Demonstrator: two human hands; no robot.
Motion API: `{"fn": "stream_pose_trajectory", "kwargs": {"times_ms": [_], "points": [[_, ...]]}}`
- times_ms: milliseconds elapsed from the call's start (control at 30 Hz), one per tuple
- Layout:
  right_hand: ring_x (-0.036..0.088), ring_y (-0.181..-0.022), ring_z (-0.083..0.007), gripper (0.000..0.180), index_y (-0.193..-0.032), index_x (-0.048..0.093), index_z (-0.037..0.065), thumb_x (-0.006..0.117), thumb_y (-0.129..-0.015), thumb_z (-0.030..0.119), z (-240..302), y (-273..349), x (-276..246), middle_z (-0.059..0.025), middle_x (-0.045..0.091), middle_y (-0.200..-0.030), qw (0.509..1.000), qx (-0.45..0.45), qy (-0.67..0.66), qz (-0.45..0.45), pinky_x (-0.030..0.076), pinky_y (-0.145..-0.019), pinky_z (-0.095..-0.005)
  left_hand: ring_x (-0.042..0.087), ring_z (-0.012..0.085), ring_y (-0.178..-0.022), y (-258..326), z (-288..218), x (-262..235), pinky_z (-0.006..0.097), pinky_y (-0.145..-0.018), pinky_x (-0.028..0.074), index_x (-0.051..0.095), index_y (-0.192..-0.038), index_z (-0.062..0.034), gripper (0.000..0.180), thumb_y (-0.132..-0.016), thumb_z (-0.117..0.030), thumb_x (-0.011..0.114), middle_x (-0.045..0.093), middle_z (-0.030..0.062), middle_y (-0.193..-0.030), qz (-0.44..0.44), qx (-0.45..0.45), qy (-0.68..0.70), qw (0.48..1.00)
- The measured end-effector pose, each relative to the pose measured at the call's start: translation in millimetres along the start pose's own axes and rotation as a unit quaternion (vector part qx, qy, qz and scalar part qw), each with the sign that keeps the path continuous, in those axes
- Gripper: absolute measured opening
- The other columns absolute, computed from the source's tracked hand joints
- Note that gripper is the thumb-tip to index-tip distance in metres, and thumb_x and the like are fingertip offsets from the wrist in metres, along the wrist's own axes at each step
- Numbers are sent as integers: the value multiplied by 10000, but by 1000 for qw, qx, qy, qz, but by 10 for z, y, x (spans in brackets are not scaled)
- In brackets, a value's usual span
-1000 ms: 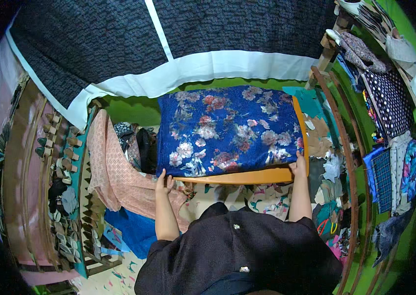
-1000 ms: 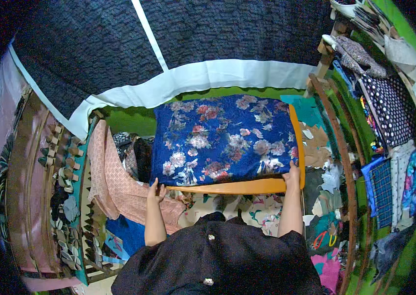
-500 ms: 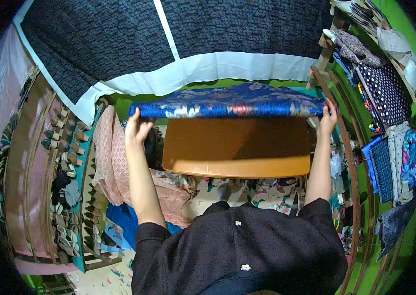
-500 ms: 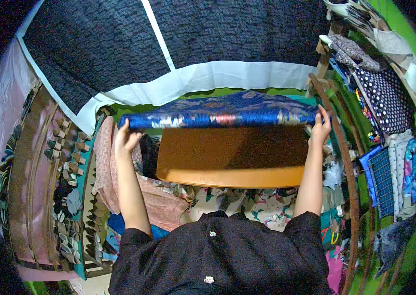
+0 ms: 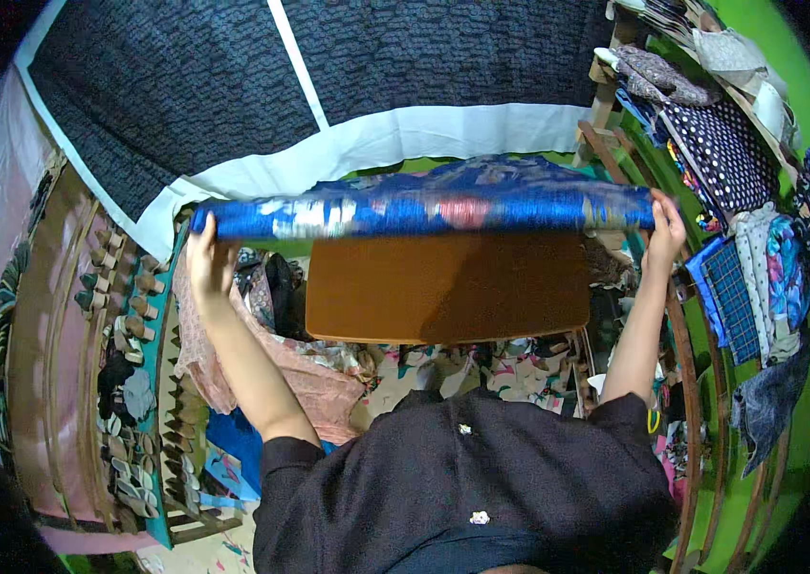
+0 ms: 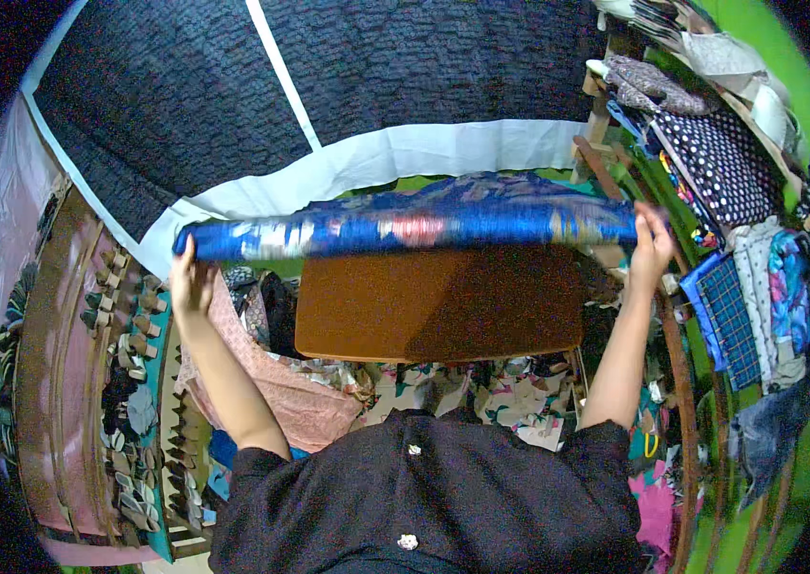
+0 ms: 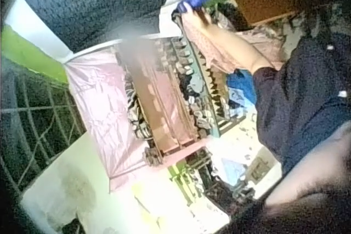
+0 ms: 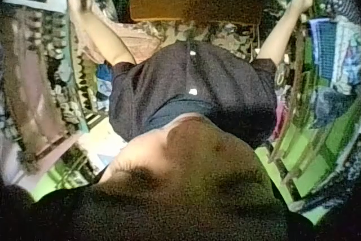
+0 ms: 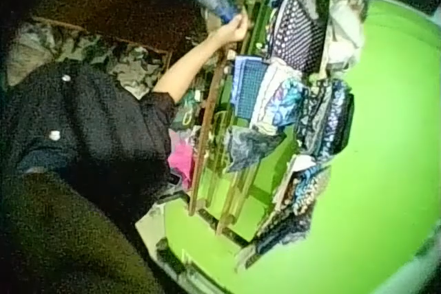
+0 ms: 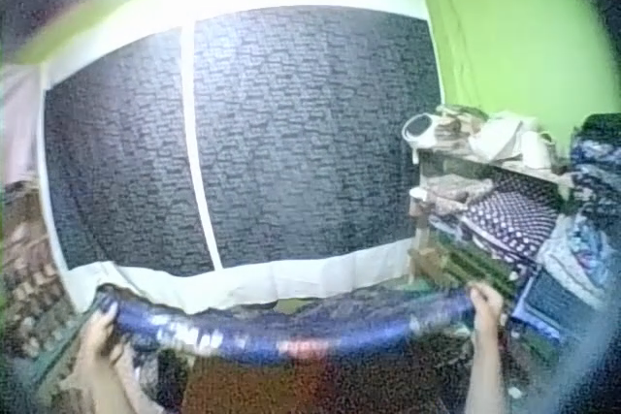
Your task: Folding and organizing fabric pieces on a small table in a workshop.
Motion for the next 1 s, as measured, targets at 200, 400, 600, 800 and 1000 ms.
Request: {"fn": "stream_pose_trajectory", "kwargs": {"times_ms": [200,400,600,800,1000], "points": [[444,-1077,-198,348,-1094,503,-36,545,-779,107,297,1047,-459,-104,511,-1127,990,-45,129,33,277,-956,-318,550,110,-700,1044,72,-631,242,-603,453,537,-954,-31,235,-800,-205,574,572,29,-851,-20,-96,-285,954],[489,-889,-149,157,-898,564,-17,544,-745,14,437,1498,-862,-57,561,-921,983,33,164,-80,342,-845,-270,555,114,-594,1469,124,-879,239,-549,474,542,-891,-22,142,-794,-124,562,574,27,-751,-89,-130,-159,975],[486,-770,-120,95,-811,566,-21,528,-725,-9,660,1374,-742,-42,549,-820,980,25,121,-153,381,-735,-232,527,106,-563,1143,113,-856,230,-552,445,529,-800,-29,97,-808,-126,540,538,15,-646,-69,-91,-102,988],[514,-804,-141,119,-835,584,-20,531,-730,-1,323,639,-190,-52,571,-851,986,8,107,-128,384,-778,-241,575,179,-732,269,523,-750,284,-603,481,504,-962,-30,211,-793,-140,565,560,79,-859,-87,-85,-8,993],[555,-778,-145,175,-841,625,-21,504,-732,44,-657,-967,1094,-73,618,-811,981,15,195,12,412,-738,-246,546,149,-538,-1386,1069,-182,228,-420,404,507,-793,-96,164,-763,-199,631,573,43,-719,-66,-195,-68,976]]}}
Point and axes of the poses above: each hand's wrist, its own y-axis away from the middle knuckle, its own x-axis out of the palm, z = x × y, the point moved 5 cm from there along -y, towards the middle knuckle
